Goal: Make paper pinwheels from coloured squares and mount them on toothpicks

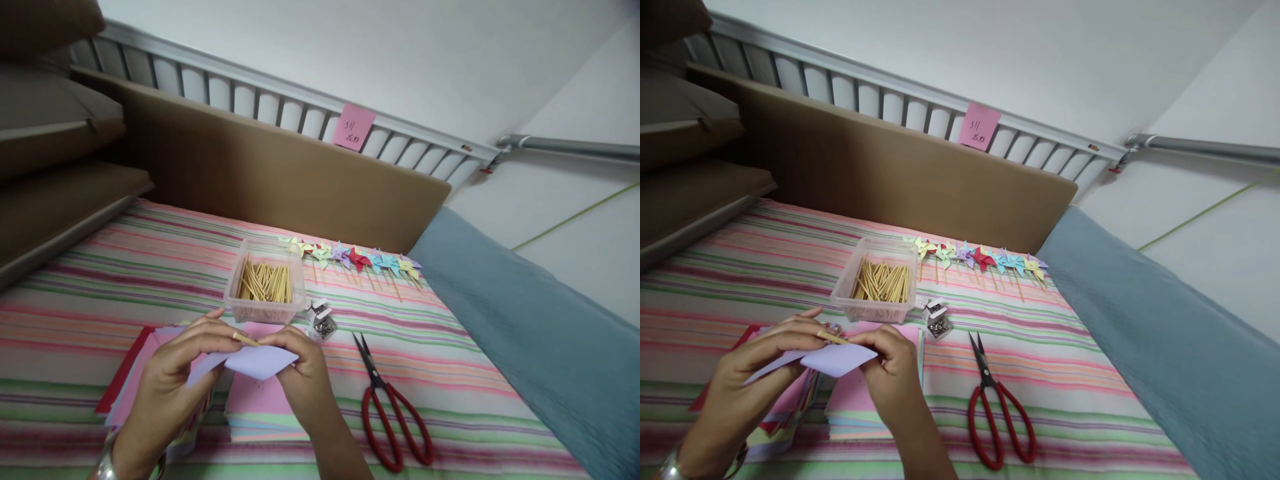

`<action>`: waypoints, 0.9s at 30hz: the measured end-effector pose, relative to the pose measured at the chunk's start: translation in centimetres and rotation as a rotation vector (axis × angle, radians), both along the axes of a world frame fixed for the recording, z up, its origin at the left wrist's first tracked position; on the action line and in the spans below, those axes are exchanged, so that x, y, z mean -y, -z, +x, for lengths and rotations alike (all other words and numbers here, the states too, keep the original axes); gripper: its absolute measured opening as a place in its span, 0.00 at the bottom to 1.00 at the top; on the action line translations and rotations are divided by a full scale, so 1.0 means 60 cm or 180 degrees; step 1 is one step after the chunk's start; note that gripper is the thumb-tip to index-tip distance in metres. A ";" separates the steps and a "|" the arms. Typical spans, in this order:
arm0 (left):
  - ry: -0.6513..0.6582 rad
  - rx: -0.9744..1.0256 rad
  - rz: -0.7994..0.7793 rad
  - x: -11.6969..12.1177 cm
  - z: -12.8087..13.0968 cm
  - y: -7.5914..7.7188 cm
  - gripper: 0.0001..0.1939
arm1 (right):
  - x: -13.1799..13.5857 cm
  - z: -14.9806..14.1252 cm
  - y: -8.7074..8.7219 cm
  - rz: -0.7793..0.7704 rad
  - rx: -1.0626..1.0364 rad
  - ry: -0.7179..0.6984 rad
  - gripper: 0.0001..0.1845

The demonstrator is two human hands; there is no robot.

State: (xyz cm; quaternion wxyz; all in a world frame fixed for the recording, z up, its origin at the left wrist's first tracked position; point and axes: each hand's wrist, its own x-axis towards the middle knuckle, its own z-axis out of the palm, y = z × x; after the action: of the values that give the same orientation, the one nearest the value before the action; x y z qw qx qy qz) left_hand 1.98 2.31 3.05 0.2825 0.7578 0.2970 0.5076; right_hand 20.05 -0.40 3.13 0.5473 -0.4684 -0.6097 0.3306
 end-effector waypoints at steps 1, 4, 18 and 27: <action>0.0012 0.0004 -0.0031 0.000 0.000 0.000 0.12 | 0.000 0.000 -0.001 0.0018 0.0006 -0.0002 0.14; 0.0021 0.0034 -0.0119 0.000 0.001 0.000 0.12 | 0.001 0.002 -0.002 0.0080 0.0034 -0.0032 0.15; 0.0002 0.0218 -0.0290 0.004 0.003 -0.003 0.12 | 0.010 -0.010 -0.001 0.0078 -0.0227 -0.0058 0.20; -0.0064 0.0290 -0.0300 0.005 0.002 0.001 0.12 | 0.011 -0.016 0.001 0.0131 -0.0269 -0.0065 0.20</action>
State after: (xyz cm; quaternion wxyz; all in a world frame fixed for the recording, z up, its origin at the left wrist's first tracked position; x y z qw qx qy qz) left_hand 2.08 2.01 3.02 0.3261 0.7167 0.3150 0.5298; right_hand 19.06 -1.06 3.08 0.5786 -0.4364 -0.5975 0.3431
